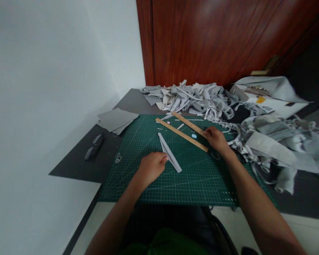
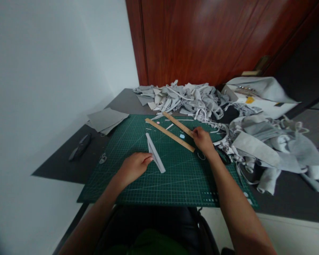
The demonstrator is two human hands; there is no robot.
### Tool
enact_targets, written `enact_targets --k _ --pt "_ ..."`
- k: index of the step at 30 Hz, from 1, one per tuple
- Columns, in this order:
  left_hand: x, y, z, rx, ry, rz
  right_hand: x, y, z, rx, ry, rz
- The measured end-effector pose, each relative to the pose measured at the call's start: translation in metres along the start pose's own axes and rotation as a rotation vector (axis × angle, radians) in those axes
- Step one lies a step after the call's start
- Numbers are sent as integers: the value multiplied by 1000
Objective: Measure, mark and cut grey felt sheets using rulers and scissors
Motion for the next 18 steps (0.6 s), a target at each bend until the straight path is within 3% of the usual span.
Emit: enact_targets --k 6,8,11,13,15,18 --pt "13 5 -6 1 134 -19 4 -25 23 -82 23 89" --pt "15 4 -7 11 151 -28 7 -48 42 -314 -93 -43" --pt "16 1 -7 3 153 -45 15 -85 80 -628 -431 -266" --pt "16 -2 -7 -14 153 -54 19 -101 101 -761 -667 -255" --pt "14 -6 -7 -7 160 -40 20 -107 112 -800 -699 -205" --pt "13 -10 -7 61 174 8 17 -104 110 -815 -642 -80"
Point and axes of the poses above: each hand's wrist, its own z-axis away from the middle knuckle, its own x-axis out of the palm, y = z × x, the point moved 1 cm from there along -z, towards the middle knuckle, and after that the axes turned 15 degrees about x, right-handed, at the moved point
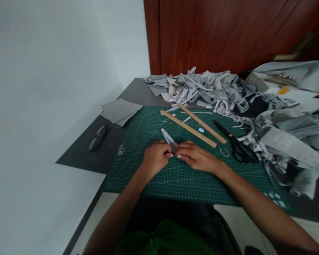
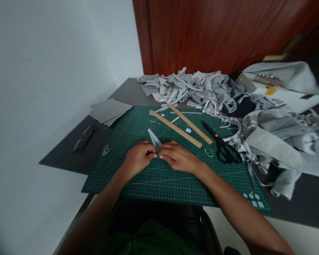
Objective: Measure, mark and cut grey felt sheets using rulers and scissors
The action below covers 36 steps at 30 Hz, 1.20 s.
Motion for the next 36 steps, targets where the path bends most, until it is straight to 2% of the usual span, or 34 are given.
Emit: enact_targets --k 4,8,12,19,26,29,36 --pt "0 4 0 54 -3 -43 -5 12 2 14 14 75" --pt "1 14 -1 148 41 -118 -4 16 2 51 52 -35" --pt "4 17 -2 288 -22 -44 -8 18 4 142 32 -134" --pt "6 12 -1 295 -93 -110 -21 22 6 107 -11 -147" --pt "5 11 -4 263 -55 -155 -26 24 11 220 3 80" --pt "6 10 -4 255 -51 -191 -23 23 11 223 0 92" --pt "11 21 7 511 -124 -47 -17 21 7 179 14 97"
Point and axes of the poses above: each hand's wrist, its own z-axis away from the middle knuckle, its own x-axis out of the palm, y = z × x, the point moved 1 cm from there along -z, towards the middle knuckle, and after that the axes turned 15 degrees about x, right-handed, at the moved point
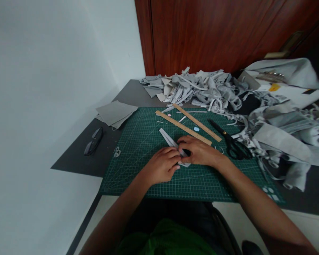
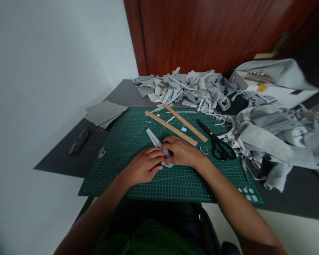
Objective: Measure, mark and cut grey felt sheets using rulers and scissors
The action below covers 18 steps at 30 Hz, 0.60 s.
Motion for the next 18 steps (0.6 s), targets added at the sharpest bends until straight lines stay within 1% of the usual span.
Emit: enact_targets --k 2,8,13,18 --pt "2 5 3 1 -14 20 -2 1 0 8 -25 -12" --pt "5 19 18 8 13 -15 -9 2 7 74 -192 -51" --pt "6 29 25 1 25 -37 -9 -3 12 109 -223 -40" --pt "6 29 24 30 50 -29 -10 -9 14 117 -261 -35"
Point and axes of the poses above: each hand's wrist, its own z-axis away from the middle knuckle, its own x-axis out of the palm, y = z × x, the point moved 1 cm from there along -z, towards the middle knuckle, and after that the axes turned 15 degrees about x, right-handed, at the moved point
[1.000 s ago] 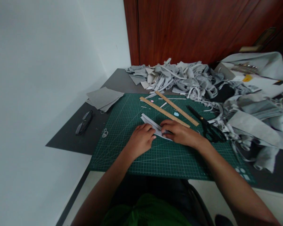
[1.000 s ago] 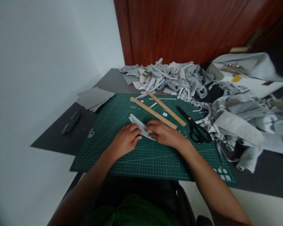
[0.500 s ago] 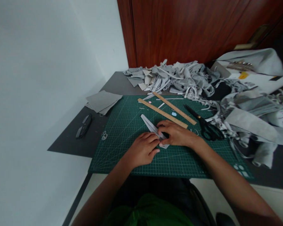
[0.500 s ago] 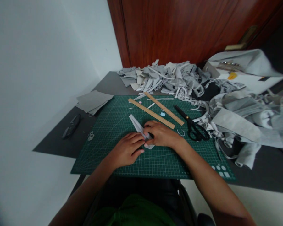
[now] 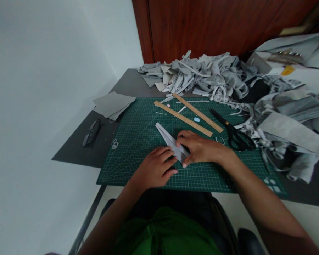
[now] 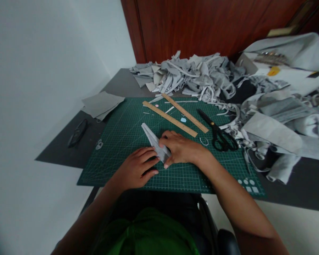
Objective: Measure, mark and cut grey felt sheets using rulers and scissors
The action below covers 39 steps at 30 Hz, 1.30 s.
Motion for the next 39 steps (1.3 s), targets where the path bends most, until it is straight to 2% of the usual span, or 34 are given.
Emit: enact_targets --k 10,13,15,17,18,21,22,25,28,31,33,36,39 --pt "-1 1 -1 6 -49 78 0 1 1 -23 -46 -60" --pt "-2 0 -3 0 -75 70 -8 7 1 -79 -74 -143" --pt "-3 0 -3 3 -75 68 -18 18 2 -63 -44 -191" --pt "-4 -1 -2 5 -68 71 -30 34 3 95 79 -170" --pt "-4 -1 -2 6 -67 77 -37 43 4 245 177 -97" --pt "-5 -2 -1 13 -64 92 -51 70 17 859 538 310" --pt "-5 -2 0 19 -61 92 -53 76 22 945 581 346" --pt "-4 -2 1 35 -51 83 -43 83 40 1014 606 368" --pt "-2 -1 4 45 -38 94 -16 83 59 1074 658 422" --pt "-2 0 5 57 -34 114 14 80 73 1014 806 542" --pt "-3 1 5 71 -36 113 28 78 79 980 808 564" --pt "-7 4 6 96 -44 108 34 73 84 967 760 569" --pt "-7 10 11 116 -42 97 26 74 86 997 699 491"
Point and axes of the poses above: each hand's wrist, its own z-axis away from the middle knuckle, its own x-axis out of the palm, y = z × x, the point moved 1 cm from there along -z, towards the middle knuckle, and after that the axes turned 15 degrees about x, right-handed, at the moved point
